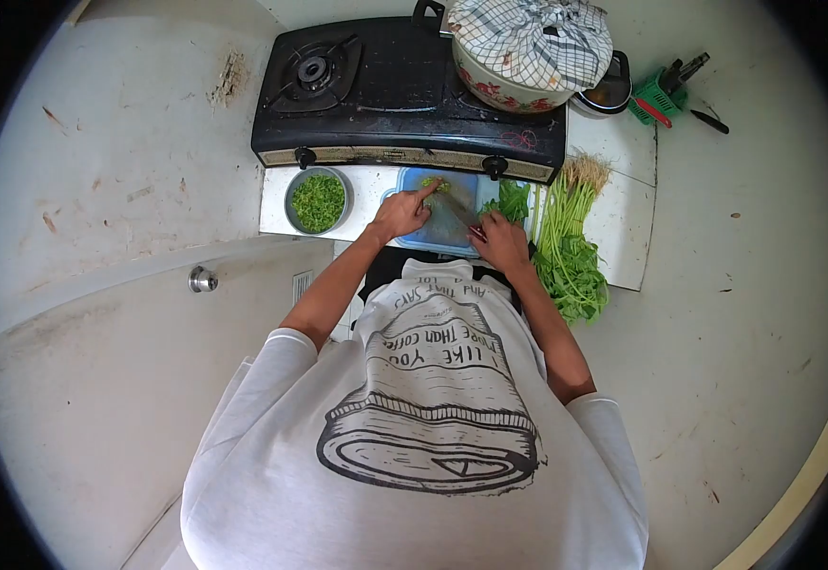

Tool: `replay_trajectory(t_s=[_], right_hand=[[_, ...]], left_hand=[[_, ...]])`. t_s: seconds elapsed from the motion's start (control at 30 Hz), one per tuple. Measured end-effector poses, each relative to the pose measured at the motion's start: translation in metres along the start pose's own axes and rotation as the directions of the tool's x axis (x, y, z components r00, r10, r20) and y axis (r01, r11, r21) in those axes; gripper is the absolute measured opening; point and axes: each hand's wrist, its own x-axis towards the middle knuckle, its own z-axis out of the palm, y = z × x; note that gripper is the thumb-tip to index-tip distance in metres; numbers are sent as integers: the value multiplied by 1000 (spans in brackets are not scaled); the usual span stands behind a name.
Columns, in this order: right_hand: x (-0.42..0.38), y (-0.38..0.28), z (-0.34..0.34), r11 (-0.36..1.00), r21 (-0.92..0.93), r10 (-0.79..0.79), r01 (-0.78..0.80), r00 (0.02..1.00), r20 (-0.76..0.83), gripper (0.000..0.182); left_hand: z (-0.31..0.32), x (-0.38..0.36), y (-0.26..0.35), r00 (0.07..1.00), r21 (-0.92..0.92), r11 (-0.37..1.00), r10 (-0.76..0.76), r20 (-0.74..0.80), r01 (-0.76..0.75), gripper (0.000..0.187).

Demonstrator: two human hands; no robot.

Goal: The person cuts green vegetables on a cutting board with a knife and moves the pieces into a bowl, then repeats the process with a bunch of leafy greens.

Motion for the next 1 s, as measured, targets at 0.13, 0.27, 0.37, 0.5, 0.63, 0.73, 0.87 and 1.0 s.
replay_trajectory(t_s=[0.13,0.27,0.37,0.5,0.63,0.73,0.87,1.0], right_hand=[[4,4,3,999,33,4,-4,1000,15,40],[6,4,3,990,138,26,-26,1000,-1,39],[8,15,31,988,149,-31,44,996,-87,38],[9,0,17,980,189,-67,60,997,30,38],[16,-2,28,972,212,-117,103,992,56,38],[22,-6,33,972,200,-142,123,986,83,39],[28,-12,39,974,181,-159,135,979,130,40],[36,-21,44,981,158,-147,110,958,246,42]], left_hand=[[4,-4,2,988,-258,966,-39,-147,0,67],[10,-15,-1,901,-517,856,-221,-373,-4,53],[10,-31,-6,862,-568,816,-360,-357,106,45],[19,-47,-20,878,-377,925,-216,-428,44,48],[31,-49,-19,883,-291,956,-165,-439,34,44],[41,-43,-15,869,-239,971,-136,-476,21,33],[48,-38,-14,854,-227,972,-163,-494,54,28],[51,-37,-13,850,-280,958,-196,-489,61,25]])
